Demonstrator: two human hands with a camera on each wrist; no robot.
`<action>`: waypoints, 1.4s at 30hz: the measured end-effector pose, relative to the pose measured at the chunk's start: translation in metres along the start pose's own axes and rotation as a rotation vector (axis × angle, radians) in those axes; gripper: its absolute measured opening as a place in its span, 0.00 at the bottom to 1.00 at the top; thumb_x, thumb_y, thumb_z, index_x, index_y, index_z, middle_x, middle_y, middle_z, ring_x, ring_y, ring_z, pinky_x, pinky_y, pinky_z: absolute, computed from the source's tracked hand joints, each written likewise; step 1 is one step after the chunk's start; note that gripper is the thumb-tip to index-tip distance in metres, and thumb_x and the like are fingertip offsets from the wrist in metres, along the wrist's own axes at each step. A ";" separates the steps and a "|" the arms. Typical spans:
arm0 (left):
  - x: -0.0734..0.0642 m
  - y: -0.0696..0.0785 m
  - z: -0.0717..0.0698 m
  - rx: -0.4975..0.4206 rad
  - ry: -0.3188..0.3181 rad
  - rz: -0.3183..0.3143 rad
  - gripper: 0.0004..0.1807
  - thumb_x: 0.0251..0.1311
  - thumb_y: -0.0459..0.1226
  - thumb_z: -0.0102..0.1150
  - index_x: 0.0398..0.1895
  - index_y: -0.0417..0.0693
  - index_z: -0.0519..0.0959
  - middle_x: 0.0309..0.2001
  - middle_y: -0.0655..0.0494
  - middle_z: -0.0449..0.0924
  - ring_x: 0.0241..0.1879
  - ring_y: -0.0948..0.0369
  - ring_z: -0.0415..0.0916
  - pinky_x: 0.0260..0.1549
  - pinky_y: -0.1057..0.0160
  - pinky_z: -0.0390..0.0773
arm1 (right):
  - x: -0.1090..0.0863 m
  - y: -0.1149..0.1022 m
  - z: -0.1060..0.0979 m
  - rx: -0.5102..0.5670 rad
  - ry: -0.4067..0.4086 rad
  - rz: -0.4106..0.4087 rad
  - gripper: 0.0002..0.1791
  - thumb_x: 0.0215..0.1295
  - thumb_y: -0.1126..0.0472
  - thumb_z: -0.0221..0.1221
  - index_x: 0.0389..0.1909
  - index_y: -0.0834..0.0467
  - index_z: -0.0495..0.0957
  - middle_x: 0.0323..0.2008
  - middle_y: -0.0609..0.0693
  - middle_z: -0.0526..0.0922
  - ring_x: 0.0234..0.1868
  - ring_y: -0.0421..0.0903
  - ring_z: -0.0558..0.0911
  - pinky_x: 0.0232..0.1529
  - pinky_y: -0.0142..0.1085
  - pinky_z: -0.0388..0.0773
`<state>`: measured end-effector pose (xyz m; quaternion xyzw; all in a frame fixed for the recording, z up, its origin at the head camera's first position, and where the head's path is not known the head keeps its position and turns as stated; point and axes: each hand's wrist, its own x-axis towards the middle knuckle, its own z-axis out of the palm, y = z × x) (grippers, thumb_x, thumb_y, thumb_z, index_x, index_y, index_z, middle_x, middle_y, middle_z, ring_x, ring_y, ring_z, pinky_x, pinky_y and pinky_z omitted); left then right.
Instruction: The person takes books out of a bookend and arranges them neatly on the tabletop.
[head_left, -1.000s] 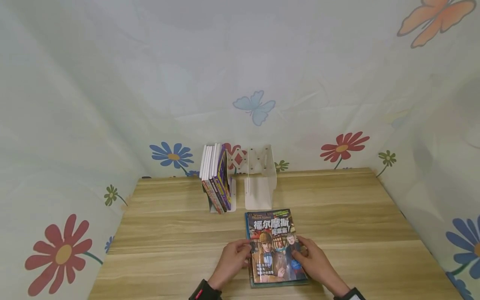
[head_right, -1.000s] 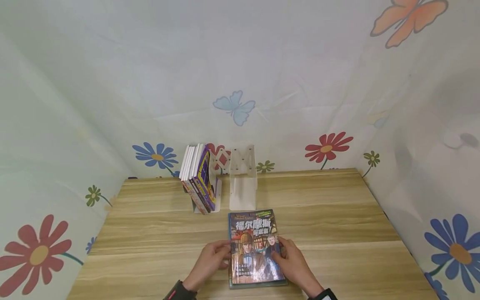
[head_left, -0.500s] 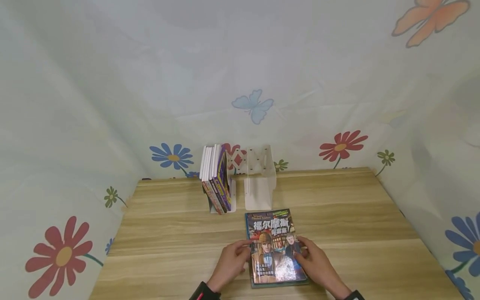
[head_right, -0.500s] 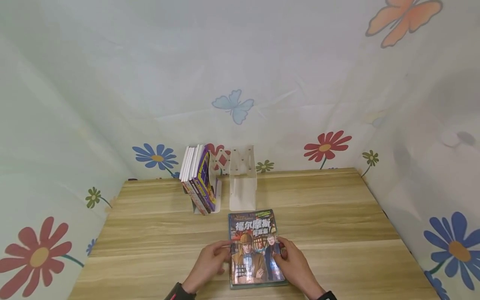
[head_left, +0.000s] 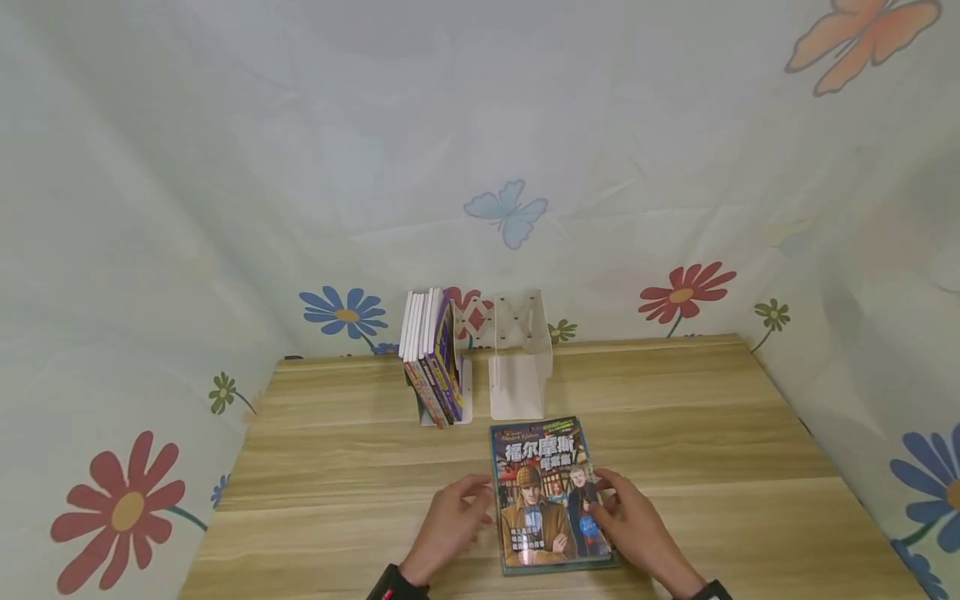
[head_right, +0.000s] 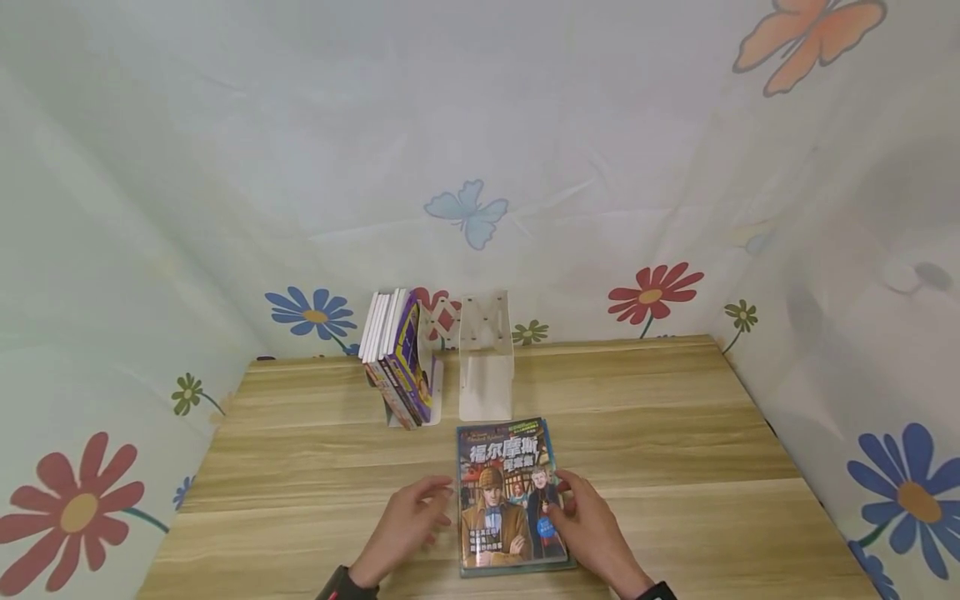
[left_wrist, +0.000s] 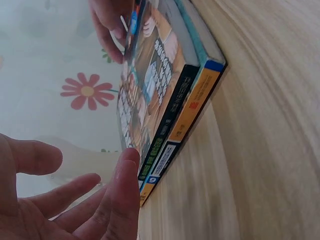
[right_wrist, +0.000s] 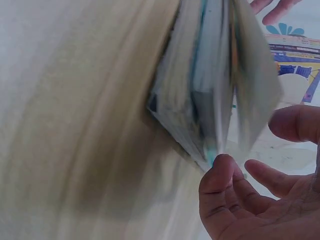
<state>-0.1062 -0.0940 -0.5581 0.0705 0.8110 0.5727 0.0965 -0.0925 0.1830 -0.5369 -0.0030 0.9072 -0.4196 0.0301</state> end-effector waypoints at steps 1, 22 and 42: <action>0.000 0.000 -0.002 0.002 0.008 0.005 0.20 0.66 0.45 0.49 0.54 0.42 0.73 0.41 0.49 0.80 0.26 0.58 0.78 0.13 0.62 0.78 | 0.000 0.000 -0.001 0.002 0.013 -0.018 0.28 0.57 0.65 0.61 0.59 0.61 0.66 0.46 0.56 0.76 0.34 0.42 0.74 0.32 0.38 0.74; -0.003 0.008 -0.033 0.116 0.161 0.079 0.19 0.63 0.44 0.53 0.54 0.44 0.73 0.47 0.50 0.78 0.42 0.59 0.75 0.39 0.56 0.79 | 0.001 -0.025 -0.015 -0.075 0.144 -0.289 0.30 0.55 0.60 0.64 0.59 0.49 0.67 0.54 0.49 0.70 0.50 0.51 0.72 0.42 0.52 0.76; -0.002 0.021 -0.056 0.094 0.224 0.049 0.33 0.58 0.57 0.54 0.62 0.52 0.64 0.59 0.49 0.68 0.55 0.50 0.67 0.48 0.47 0.74 | -0.004 -0.042 -0.016 -0.104 0.017 -0.383 0.38 0.61 0.43 0.57 0.69 0.40 0.52 0.70 0.47 0.50 0.63 0.60 0.58 0.47 0.71 0.64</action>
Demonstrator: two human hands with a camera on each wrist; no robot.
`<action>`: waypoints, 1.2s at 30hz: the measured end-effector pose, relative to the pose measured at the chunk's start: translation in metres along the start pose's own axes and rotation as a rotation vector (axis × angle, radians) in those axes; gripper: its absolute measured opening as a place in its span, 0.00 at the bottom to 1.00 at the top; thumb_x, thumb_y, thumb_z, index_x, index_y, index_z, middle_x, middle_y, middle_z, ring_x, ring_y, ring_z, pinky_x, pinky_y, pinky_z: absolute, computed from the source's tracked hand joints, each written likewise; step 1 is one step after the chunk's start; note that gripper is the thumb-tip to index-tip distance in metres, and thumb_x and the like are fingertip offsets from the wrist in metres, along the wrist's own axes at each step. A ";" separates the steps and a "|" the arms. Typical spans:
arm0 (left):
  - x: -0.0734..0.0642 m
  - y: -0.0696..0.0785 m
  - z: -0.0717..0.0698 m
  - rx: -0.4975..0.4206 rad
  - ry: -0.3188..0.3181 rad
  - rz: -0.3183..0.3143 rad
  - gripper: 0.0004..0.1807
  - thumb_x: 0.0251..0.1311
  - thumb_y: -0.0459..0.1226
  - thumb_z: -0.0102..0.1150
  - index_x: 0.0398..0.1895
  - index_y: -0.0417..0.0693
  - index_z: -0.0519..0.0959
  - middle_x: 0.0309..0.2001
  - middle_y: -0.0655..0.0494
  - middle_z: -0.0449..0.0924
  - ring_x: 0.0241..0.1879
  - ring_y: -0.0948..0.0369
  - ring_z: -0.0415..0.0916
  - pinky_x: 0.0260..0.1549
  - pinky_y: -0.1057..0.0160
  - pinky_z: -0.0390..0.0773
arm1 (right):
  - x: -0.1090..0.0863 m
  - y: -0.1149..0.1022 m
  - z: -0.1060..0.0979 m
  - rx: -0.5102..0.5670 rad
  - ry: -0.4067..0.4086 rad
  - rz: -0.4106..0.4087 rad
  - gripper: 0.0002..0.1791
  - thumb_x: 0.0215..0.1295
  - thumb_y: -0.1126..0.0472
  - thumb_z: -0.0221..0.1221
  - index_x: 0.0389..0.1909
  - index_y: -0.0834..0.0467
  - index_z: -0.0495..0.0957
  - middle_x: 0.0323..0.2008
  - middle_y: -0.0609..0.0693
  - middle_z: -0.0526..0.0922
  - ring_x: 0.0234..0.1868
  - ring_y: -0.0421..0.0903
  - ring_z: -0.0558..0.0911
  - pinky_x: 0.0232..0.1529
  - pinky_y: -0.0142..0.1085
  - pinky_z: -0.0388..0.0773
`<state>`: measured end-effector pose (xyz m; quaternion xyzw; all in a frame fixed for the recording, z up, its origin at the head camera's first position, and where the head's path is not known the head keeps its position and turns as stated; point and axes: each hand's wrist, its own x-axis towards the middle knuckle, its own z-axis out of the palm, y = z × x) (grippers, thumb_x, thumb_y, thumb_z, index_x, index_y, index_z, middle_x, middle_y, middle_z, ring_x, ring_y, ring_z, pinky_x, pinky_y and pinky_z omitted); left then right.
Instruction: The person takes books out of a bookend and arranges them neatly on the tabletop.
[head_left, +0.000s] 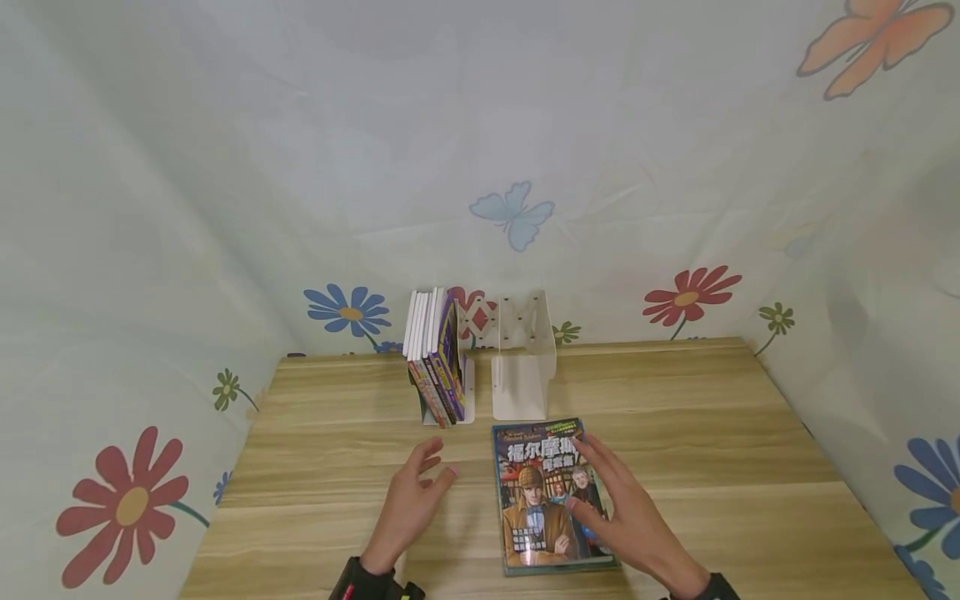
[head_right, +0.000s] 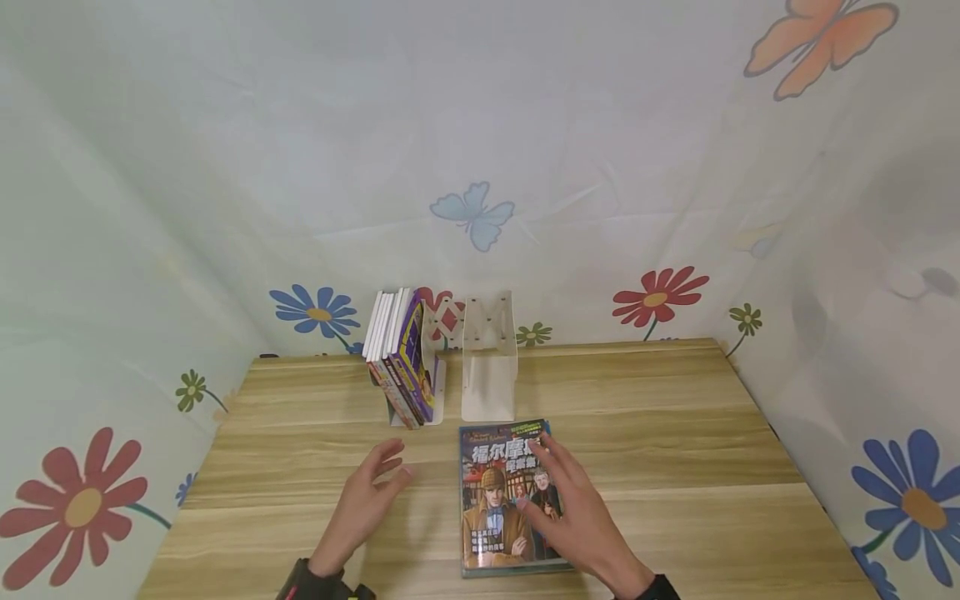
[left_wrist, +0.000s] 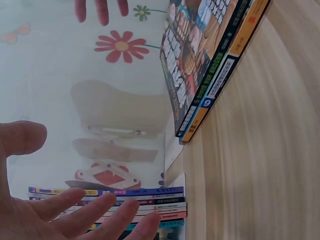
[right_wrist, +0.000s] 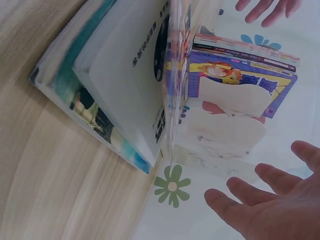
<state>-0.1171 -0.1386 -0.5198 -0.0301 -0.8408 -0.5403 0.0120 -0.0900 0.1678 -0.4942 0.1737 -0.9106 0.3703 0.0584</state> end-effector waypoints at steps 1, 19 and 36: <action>0.001 0.001 -0.002 -0.005 0.010 0.002 0.33 0.58 0.57 0.55 0.63 0.52 0.64 0.60 0.49 0.68 0.55 0.50 0.67 0.48 0.47 0.74 | 0.000 0.000 0.000 -0.001 -0.003 0.000 0.38 0.61 0.42 0.56 0.69 0.40 0.51 0.70 0.46 0.50 0.63 0.59 0.58 0.46 0.71 0.64; 0.032 0.012 -0.034 -0.063 0.101 0.029 0.33 0.59 0.50 0.58 0.64 0.53 0.59 0.64 0.50 0.62 0.59 0.50 0.63 0.50 0.47 0.73 | 0.004 -0.001 0.001 0.013 -0.019 -0.025 0.39 0.61 0.42 0.56 0.70 0.39 0.48 0.70 0.44 0.50 0.65 0.55 0.57 0.50 0.67 0.66; 0.053 0.026 -0.052 -0.038 0.140 0.055 0.33 0.61 0.47 0.57 0.66 0.53 0.57 0.65 0.51 0.59 0.60 0.51 0.61 0.51 0.48 0.72 | 0.006 -0.003 -0.001 -0.002 -0.024 -0.035 0.39 0.61 0.41 0.56 0.69 0.38 0.49 0.70 0.46 0.51 0.64 0.54 0.57 0.50 0.65 0.67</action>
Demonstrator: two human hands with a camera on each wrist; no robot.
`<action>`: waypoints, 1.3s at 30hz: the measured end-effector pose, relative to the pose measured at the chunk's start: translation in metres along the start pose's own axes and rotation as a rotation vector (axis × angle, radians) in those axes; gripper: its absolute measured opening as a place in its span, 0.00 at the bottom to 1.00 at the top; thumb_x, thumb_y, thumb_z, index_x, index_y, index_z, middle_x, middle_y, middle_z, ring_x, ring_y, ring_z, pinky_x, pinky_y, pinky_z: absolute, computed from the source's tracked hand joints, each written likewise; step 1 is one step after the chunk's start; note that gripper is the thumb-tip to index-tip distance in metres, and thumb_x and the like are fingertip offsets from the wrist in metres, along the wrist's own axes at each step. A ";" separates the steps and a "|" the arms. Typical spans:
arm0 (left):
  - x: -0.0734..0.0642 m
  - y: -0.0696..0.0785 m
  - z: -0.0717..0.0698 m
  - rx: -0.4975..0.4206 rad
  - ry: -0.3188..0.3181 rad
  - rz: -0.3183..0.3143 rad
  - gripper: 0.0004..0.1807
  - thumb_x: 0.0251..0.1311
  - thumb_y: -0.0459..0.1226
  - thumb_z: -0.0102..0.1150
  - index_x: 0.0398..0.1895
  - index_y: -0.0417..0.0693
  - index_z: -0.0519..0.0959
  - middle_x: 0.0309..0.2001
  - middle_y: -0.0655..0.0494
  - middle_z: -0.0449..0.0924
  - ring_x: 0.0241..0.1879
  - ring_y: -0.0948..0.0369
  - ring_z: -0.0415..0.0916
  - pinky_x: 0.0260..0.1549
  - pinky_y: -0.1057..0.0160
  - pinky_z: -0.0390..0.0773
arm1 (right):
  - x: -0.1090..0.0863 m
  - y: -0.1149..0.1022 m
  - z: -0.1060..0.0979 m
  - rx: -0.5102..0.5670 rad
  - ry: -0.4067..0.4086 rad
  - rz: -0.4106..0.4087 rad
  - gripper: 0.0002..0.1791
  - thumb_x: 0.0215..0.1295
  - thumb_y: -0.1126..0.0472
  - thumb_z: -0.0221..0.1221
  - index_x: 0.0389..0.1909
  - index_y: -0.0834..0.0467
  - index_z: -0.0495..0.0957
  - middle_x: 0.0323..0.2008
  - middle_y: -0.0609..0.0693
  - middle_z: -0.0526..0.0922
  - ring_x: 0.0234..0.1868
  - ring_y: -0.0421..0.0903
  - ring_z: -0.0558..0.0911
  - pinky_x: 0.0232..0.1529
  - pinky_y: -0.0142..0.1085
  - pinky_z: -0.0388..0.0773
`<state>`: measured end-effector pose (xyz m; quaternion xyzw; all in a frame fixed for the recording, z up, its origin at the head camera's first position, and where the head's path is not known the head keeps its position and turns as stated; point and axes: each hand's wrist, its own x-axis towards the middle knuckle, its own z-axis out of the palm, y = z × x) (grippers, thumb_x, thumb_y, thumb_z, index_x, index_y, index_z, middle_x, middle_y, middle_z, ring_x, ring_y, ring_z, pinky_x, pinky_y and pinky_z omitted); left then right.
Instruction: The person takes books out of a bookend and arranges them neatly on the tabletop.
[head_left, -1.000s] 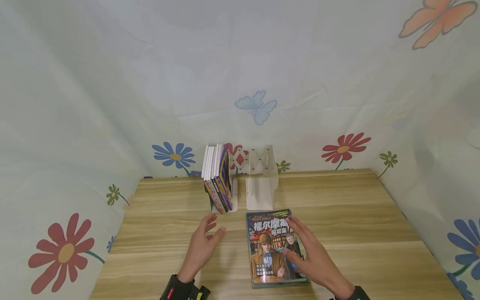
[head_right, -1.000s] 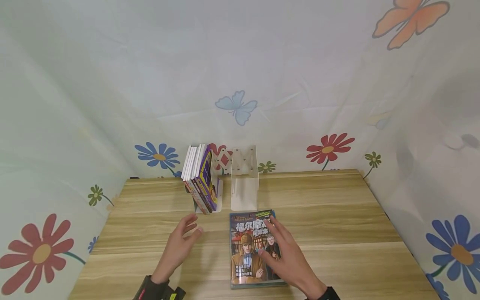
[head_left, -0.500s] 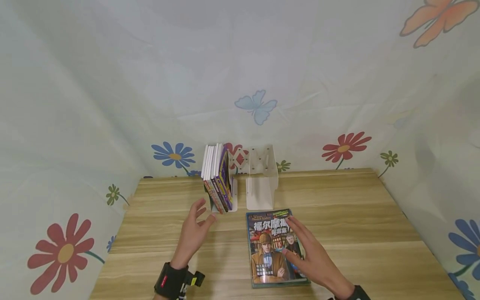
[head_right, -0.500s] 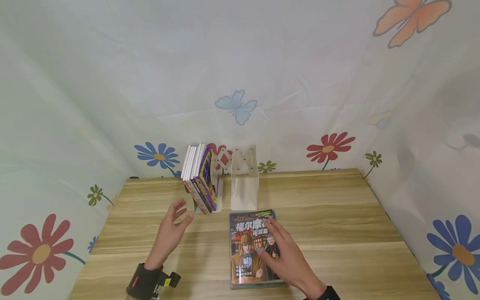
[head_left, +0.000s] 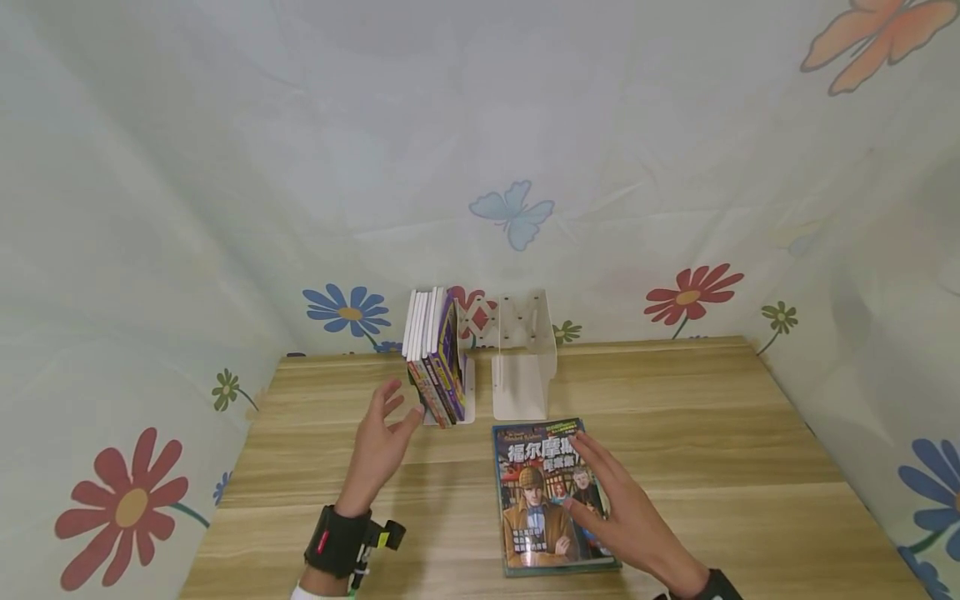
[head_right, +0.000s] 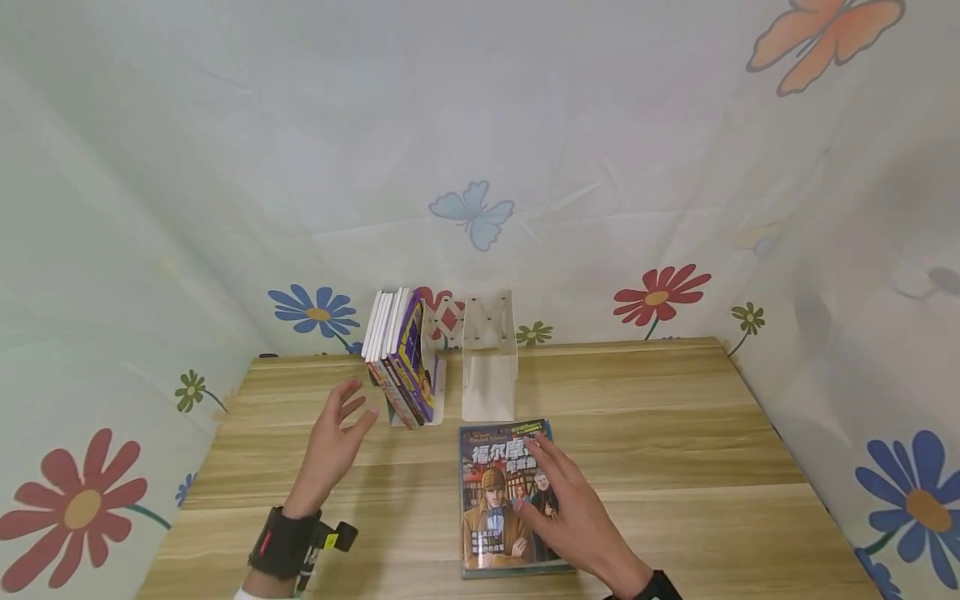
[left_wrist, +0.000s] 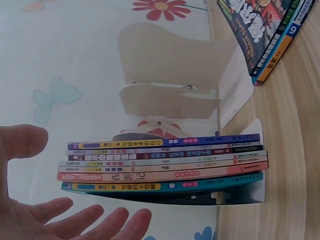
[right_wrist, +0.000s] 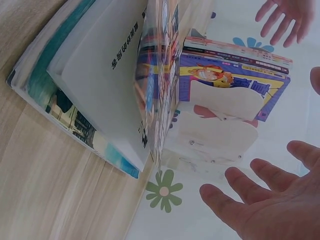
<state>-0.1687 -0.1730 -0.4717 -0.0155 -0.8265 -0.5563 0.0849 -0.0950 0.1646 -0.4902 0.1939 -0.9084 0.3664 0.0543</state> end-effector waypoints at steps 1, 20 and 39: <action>0.001 0.001 0.000 -0.002 0.001 0.003 0.33 0.61 0.48 0.57 0.66 0.53 0.56 0.65 0.51 0.59 0.60 0.50 0.61 0.51 0.48 0.72 | 0.000 0.000 0.000 0.000 -0.001 0.001 0.39 0.61 0.40 0.56 0.70 0.39 0.49 0.70 0.46 0.51 0.64 0.54 0.57 0.50 0.65 0.67; 0.028 0.017 -0.009 -0.005 0.023 0.040 0.34 0.62 0.43 0.56 0.68 0.47 0.55 0.66 0.48 0.57 0.60 0.50 0.61 0.51 0.49 0.72 | 0.001 0.001 -0.001 0.016 -0.009 0.011 0.40 0.60 0.41 0.57 0.69 0.39 0.49 0.69 0.48 0.54 0.63 0.55 0.60 0.49 0.63 0.69; 0.055 0.023 -0.013 0.014 0.028 0.020 0.37 0.61 0.51 0.54 0.70 0.54 0.51 0.67 0.51 0.57 0.60 0.55 0.61 0.55 0.50 0.69 | -0.001 0.003 -0.001 0.035 -0.001 0.024 0.38 0.62 0.42 0.56 0.70 0.39 0.49 0.68 0.47 0.54 0.63 0.56 0.60 0.48 0.65 0.68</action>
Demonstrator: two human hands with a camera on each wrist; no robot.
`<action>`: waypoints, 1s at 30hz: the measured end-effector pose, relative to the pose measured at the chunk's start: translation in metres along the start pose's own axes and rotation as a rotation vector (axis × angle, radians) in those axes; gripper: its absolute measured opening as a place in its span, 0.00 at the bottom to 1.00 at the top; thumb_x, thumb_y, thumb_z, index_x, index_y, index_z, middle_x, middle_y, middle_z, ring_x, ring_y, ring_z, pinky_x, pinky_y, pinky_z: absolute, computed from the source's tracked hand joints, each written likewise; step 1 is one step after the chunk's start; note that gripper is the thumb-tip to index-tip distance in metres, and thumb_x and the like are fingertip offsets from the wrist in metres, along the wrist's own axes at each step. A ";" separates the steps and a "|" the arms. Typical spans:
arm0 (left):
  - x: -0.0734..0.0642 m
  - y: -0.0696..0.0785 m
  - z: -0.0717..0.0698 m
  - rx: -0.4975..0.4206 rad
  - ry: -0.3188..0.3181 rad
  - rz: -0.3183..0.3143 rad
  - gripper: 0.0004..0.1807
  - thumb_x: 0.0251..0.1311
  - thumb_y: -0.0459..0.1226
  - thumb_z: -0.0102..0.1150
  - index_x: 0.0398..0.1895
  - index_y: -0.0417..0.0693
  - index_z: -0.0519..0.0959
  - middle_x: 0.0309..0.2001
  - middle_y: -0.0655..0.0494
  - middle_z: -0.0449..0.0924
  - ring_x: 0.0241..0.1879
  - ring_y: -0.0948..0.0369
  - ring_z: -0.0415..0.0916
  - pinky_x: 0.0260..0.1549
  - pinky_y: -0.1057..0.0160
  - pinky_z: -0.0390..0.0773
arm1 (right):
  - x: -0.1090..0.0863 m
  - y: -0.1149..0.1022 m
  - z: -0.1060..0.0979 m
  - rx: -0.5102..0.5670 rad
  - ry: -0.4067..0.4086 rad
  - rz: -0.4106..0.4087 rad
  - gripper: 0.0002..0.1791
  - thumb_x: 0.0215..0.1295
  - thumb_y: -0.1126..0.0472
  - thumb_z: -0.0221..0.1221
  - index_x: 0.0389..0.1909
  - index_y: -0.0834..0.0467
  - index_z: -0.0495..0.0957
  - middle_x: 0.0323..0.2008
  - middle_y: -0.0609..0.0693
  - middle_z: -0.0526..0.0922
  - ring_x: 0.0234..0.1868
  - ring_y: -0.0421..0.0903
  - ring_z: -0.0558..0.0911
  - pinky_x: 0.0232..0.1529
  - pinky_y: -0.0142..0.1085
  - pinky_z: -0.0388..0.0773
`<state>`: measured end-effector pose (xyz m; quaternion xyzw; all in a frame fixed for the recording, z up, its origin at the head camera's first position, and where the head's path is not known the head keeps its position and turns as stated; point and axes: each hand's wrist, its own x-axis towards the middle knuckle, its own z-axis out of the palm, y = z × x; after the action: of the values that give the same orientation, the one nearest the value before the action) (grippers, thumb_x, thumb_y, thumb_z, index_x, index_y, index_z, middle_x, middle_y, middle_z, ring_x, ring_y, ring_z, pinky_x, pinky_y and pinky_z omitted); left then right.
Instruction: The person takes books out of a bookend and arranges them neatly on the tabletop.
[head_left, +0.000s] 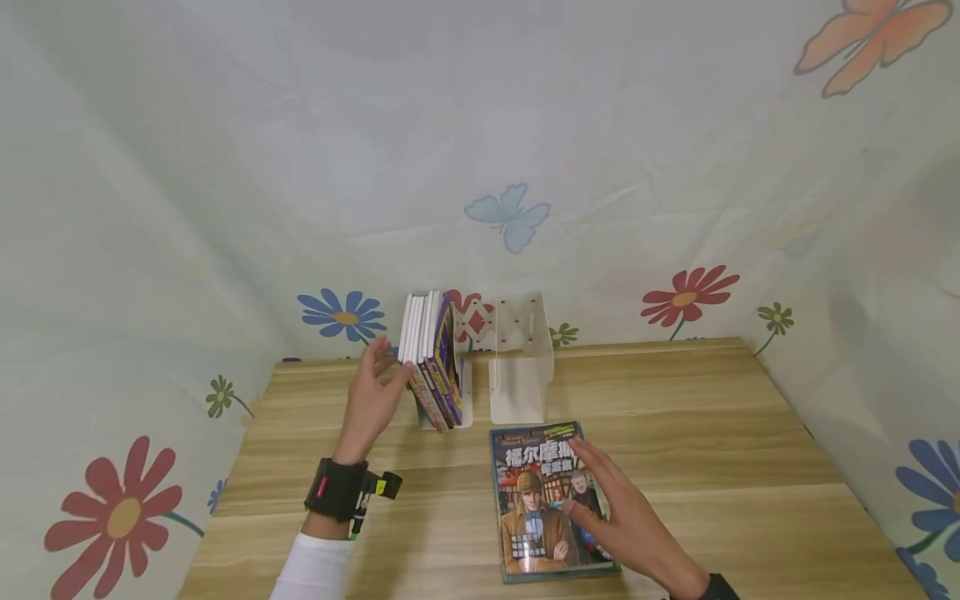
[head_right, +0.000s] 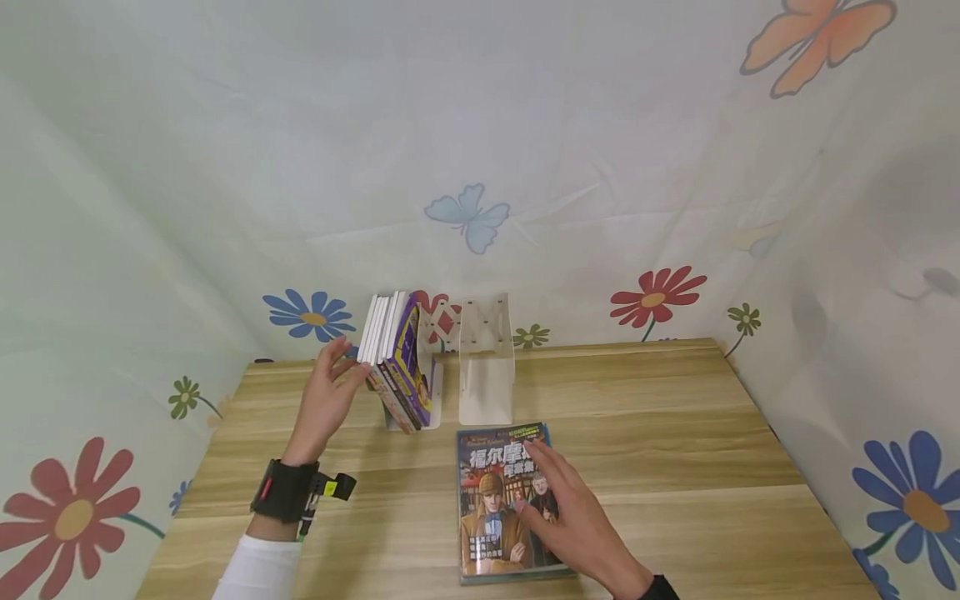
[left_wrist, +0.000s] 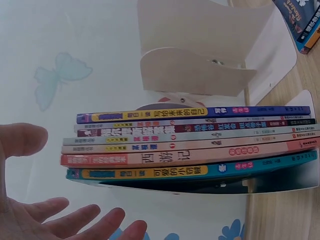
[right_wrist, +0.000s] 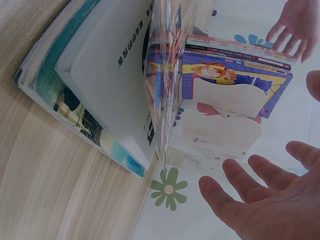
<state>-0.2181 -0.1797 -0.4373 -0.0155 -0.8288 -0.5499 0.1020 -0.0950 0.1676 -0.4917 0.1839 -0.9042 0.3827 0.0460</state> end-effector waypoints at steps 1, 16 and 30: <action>0.001 -0.002 0.001 0.004 -0.004 -0.002 0.38 0.61 0.50 0.55 0.70 0.54 0.51 0.67 0.50 0.56 0.60 0.54 0.60 0.55 0.50 0.68 | 0.000 0.000 0.000 0.000 -0.001 0.001 0.38 0.62 0.42 0.56 0.70 0.39 0.49 0.68 0.47 0.54 0.63 0.56 0.60 0.48 0.65 0.68; 0.010 -0.021 0.012 0.012 -0.115 -0.124 0.49 0.54 0.59 0.57 0.72 0.54 0.45 0.69 0.48 0.50 0.63 0.47 0.55 0.57 0.40 0.62 | -0.001 -0.001 -0.002 -0.012 0.007 0.005 0.39 0.61 0.46 0.59 0.69 0.38 0.49 0.68 0.47 0.55 0.62 0.56 0.62 0.47 0.66 0.69; 0.008 -0.021 0.022 -0.024 -0.104 -0.064 0.36 0.61 0.56 0.52 0.69 0.73 0.47 0.69 0.52 0.52 0.61 0.46 0.58 0.54 0.39 0.64 | -0.001 0.001 -0.003 -0.017 0.006 0.020 0.38 0.61 0.42 0.56 0.69 0.37 0.49 0.67 0.51 0.57 0.61 0.57 0.63 0.46 0.66 0.69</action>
<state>-0.2325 -0.1680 -0.4630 -0.0187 -0.8264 -0.5613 0.0407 -0.0940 0.1702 -0.4906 0.1734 -0.9091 0.3759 0.0463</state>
